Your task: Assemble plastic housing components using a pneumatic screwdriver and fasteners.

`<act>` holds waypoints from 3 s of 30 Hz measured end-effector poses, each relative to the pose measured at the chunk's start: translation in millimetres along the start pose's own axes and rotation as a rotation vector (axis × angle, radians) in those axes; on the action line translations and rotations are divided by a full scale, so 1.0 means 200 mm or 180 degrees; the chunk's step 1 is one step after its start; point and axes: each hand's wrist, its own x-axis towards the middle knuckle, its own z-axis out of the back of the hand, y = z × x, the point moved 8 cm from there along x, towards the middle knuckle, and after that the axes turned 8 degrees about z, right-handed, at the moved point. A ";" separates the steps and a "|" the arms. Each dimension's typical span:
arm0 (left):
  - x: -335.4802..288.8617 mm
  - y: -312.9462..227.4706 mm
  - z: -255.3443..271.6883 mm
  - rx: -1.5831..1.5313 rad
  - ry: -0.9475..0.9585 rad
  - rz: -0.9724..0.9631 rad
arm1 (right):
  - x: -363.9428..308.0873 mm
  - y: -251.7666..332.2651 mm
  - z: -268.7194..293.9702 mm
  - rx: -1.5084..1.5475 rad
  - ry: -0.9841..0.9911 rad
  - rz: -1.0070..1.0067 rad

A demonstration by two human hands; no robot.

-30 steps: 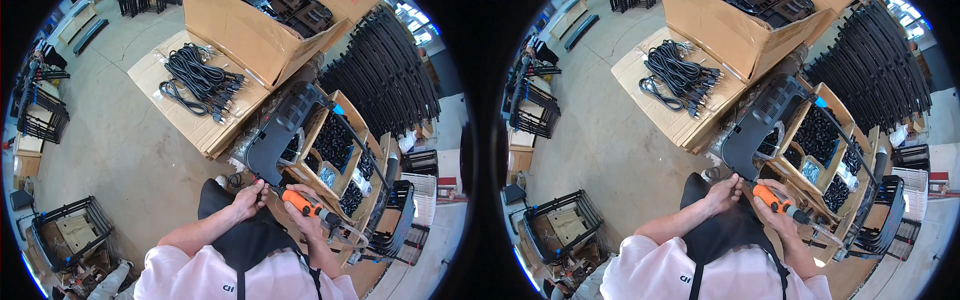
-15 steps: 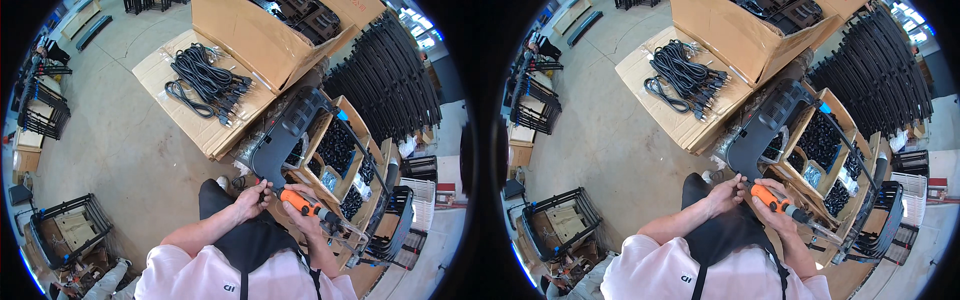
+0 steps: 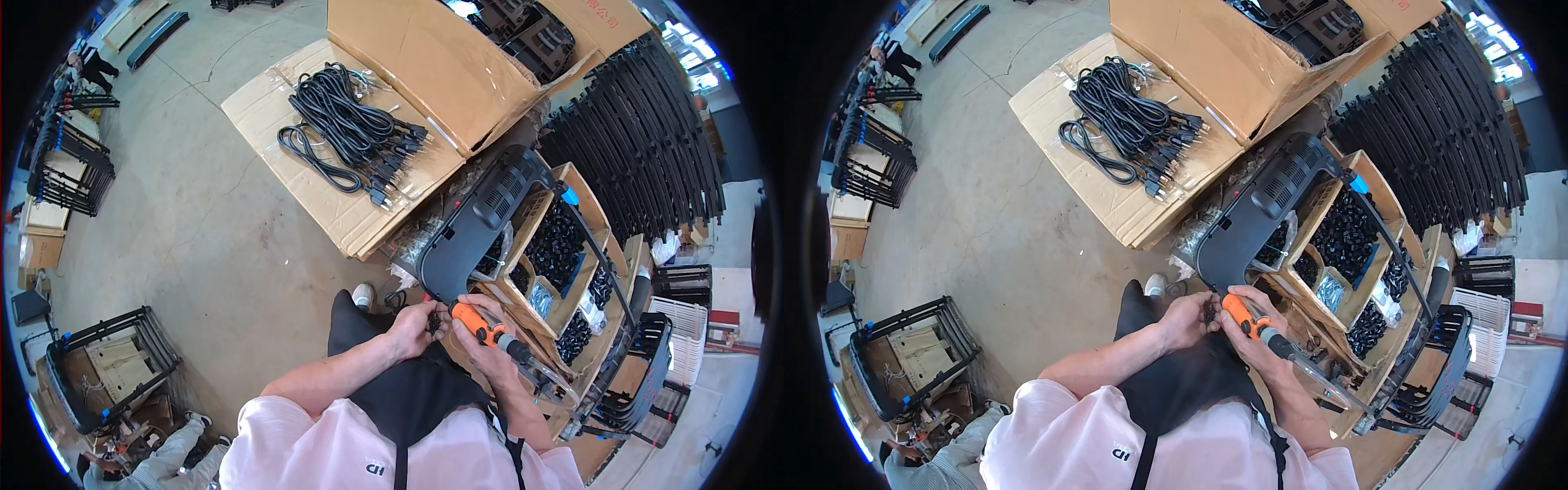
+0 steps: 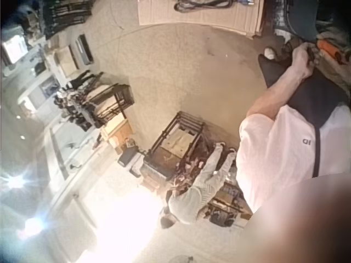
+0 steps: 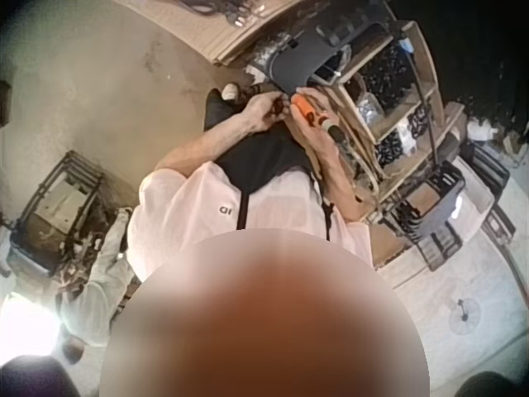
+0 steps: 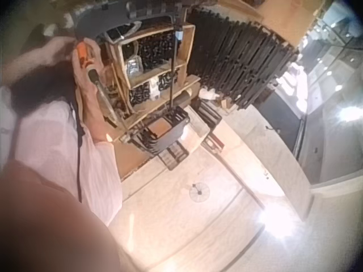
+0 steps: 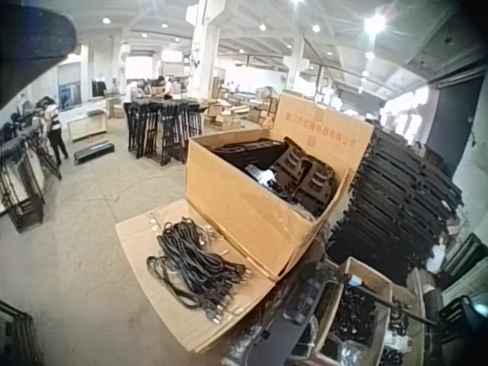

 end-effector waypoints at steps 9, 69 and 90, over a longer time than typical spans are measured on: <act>-0.09 -0.07 0.01 0.0977 0.0463 -0.0287 | 0.06 0.00 -0.03 0.0083 0.0054 0.0151; 0.01 -0.40 -0.23 0.0074 0.0396 -0.0122 | 0.39 0.05 0.07 0.0456 -0.0688 0.0095; -0.13 -0.49 -0.14 0.1518 0.0540 -0.0431 | 0.61 0.00 -0.10 -0.0218 -0.0008 0.0107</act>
